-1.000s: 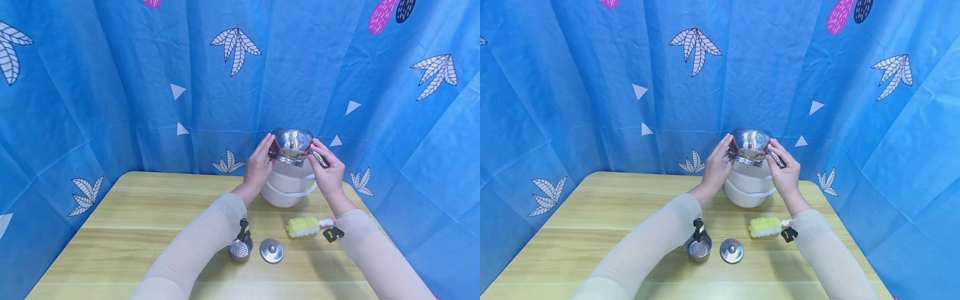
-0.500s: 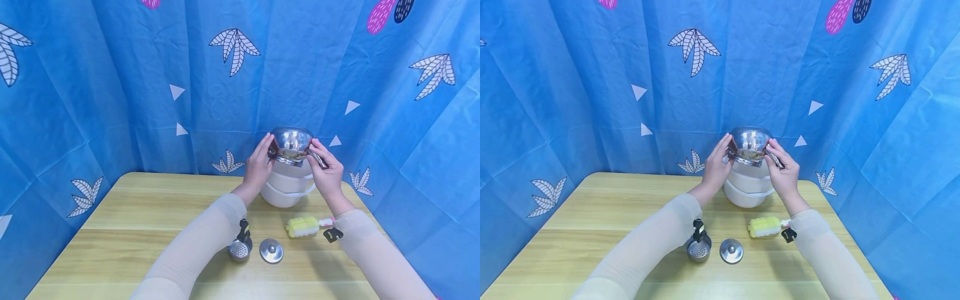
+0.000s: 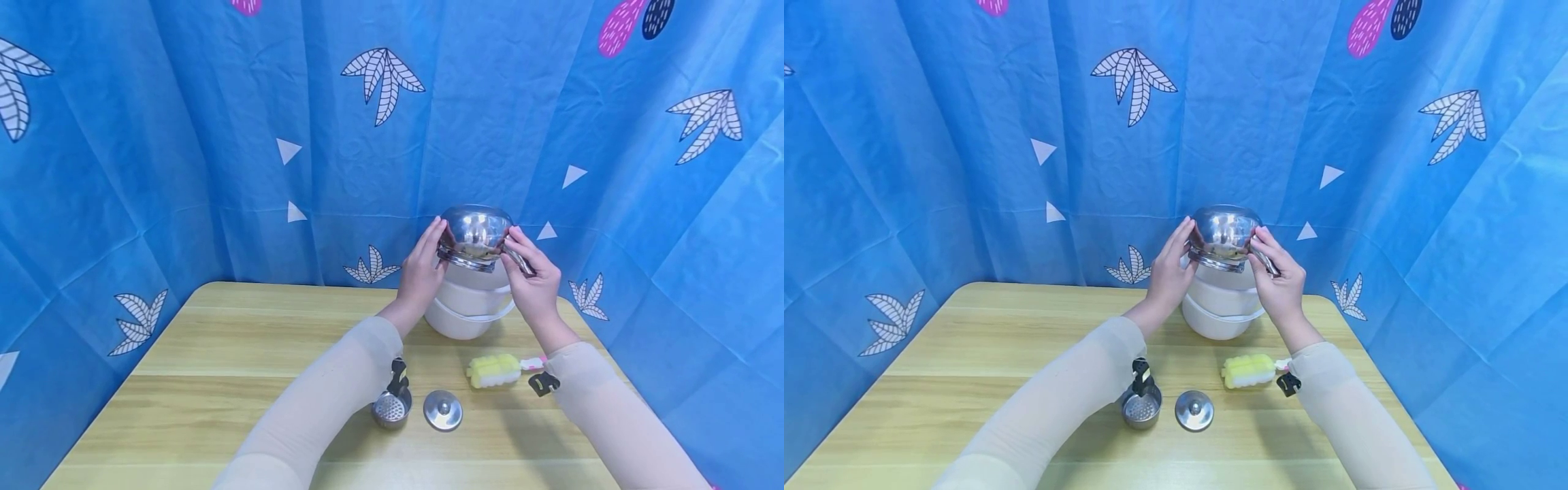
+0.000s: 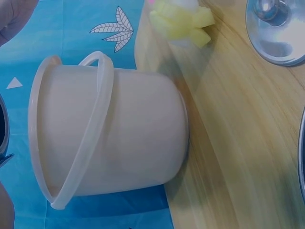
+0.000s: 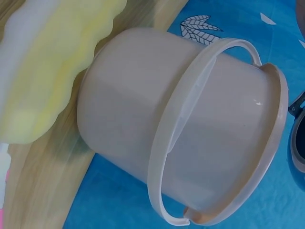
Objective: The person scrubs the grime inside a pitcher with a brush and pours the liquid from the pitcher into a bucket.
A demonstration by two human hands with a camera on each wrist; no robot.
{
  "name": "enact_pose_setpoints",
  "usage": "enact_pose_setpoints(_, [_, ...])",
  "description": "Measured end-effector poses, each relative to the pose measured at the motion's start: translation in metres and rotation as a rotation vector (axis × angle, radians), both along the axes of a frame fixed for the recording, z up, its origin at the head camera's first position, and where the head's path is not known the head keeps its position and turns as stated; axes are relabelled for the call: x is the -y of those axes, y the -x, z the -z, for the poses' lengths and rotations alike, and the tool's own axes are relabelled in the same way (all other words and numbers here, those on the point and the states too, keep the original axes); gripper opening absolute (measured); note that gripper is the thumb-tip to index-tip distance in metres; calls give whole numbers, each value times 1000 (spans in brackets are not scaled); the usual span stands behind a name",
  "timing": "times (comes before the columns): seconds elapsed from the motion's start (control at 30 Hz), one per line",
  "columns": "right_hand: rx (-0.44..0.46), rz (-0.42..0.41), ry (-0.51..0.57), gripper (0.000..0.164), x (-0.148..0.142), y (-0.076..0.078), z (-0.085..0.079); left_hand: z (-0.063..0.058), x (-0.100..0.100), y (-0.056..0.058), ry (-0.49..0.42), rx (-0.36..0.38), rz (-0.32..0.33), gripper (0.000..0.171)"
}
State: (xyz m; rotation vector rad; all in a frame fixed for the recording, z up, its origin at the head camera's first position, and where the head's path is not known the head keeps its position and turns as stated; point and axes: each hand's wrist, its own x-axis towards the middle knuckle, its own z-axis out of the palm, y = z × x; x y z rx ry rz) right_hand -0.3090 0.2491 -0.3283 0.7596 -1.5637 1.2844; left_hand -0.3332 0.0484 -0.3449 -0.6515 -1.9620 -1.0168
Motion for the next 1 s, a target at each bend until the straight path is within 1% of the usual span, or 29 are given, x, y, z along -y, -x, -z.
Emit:
enact_pose_setpoints(0.17, [-29, 18, -18, 35, 2, -3, -4, -2, 0, 1, -3, -29, -6, 85])
enact_pose_setpoints(0.4, [-71, 23, -53, 31, 14, -22, -19, -3, 0, 2, -8, -69, -16, 85])
enact_pose_setpoints(0.53, [-69, 31, -74, 30, 15, -24, -23, -3, 1, 2, -15, -97, -18, 85])
enact_pose_setpoints(0.67, [-73, 47, -85, 29, 15, -24, -23, -4, 1, 2, -12, -116, -16, 84])
enact_pose_setpoints(1.0, [-88, 44, -86, 30, 16, -27, -23, -3, 1, 2, -13, -127, -19, 83])
